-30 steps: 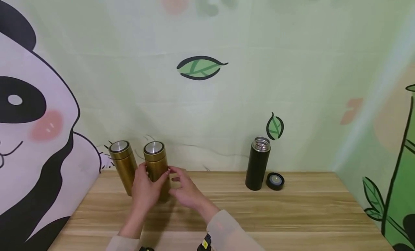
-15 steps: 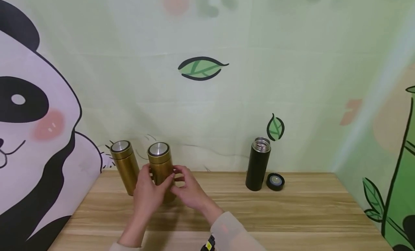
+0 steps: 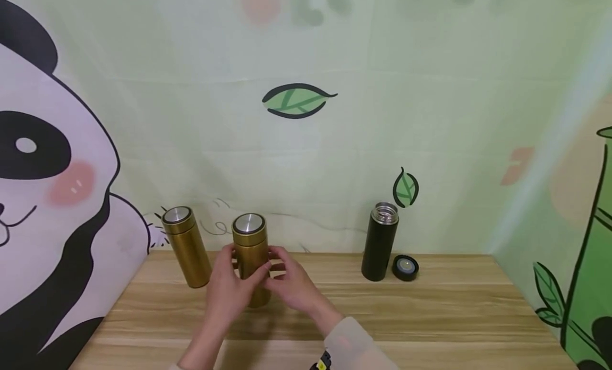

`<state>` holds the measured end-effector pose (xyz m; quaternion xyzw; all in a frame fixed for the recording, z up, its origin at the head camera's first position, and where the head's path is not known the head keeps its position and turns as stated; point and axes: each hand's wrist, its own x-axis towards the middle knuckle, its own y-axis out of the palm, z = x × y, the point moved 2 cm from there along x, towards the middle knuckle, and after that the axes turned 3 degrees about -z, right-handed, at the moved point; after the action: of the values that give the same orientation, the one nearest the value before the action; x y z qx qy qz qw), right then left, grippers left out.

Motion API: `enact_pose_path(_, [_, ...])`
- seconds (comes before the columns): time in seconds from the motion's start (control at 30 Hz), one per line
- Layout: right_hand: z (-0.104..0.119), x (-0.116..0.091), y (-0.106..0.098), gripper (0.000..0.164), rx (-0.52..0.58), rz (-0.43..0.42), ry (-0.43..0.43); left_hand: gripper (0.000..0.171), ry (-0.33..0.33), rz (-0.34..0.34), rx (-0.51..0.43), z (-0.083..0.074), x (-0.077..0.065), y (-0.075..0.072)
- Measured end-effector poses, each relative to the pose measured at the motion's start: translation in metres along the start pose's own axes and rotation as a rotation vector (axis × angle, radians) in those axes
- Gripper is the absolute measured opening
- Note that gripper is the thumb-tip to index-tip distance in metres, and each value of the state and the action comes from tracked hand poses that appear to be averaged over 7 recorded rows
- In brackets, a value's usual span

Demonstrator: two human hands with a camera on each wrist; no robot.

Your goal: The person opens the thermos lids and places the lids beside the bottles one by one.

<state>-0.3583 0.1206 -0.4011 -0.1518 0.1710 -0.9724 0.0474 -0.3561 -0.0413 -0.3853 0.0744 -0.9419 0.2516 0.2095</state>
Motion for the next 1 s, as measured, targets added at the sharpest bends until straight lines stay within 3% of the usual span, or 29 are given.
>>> enact_pose_path(0.2, [0.001, -0.012, -0.013, 0.061, -0.001, 0.016, -0.021, 0.077, 0.046, -0.013, -0.019, -0.01, -0.01, 0.006])
enact_pose_path(0.5, [-0.001, -0.036, -0.033, 0.06, 0.005, -0.011, -0.028, 0.075, 0.045, 0.056, -0.047, -0.024, -0.027, 0.019])
enact_pose_path(1.0, [-0.008, -0.081, -0.082, 0.06, -0.051, -0.125, 0.033, 0.071, 0.106, 0.165, -0.197, -0.051, -0.049, 0.058])
